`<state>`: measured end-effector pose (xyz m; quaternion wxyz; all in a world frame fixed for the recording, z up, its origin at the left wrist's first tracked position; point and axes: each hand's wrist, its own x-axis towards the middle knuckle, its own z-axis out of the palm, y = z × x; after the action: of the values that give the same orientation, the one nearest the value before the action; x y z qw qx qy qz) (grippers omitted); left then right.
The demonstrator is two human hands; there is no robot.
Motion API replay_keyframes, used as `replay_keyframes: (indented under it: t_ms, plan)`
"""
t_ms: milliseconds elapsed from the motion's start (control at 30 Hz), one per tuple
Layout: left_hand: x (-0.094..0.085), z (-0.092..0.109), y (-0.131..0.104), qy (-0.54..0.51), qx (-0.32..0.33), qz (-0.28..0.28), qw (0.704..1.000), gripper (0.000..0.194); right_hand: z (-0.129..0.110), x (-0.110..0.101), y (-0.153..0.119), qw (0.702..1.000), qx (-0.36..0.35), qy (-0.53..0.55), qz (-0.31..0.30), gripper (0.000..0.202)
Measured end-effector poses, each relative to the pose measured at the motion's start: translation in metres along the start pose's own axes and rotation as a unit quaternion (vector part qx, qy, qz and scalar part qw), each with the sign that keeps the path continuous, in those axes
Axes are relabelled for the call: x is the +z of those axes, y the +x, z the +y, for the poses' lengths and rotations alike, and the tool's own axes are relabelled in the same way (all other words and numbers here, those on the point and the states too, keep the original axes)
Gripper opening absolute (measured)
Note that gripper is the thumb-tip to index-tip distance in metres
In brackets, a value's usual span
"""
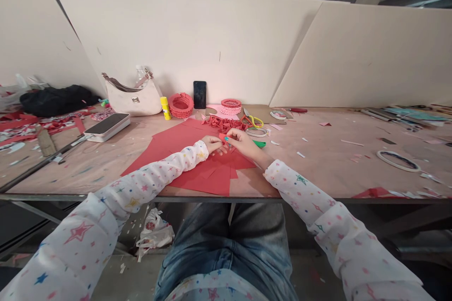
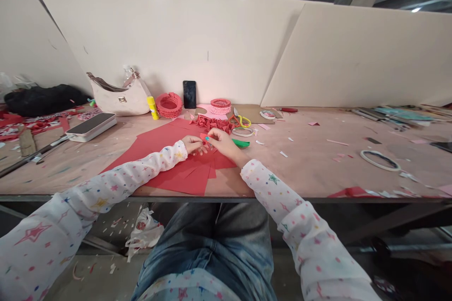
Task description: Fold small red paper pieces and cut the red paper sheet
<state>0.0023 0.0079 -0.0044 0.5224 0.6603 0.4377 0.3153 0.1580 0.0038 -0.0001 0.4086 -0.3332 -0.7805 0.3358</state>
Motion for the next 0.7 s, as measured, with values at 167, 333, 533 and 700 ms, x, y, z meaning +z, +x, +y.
replay_keyframes:
  t_ms: [167,333,533,700]
  plan:
    - [0.0001,0.0006,0.0002,-0.007,-0.011,-0.002,1.0,0.017,-0.0006,-0.0011,0.0014,1.0,-0.001,-0.006,0.005,0.018]
    - [0.0,0.0001,0.0007,-0.008,-0.01,-0.005,1.0,0.015,-0.0018,0.0003,-0.0004,1.0,0.006,-0.001,0.004,0.016]
    - [0.0004,-0.0046,0.0037,-0.001,0.012,0.007,1.0,0.016,-0.0014,0.0019,-0.0016,0.999,0.018,0.027,-0.005,0.013]
    - [-0.0006,-0.0077,0.0056,0.001,0.023,0.009,1.0,0.016,-0.0016,0.0031,-0.0027,0.998,0.028,0.059,-0.019,0.014]
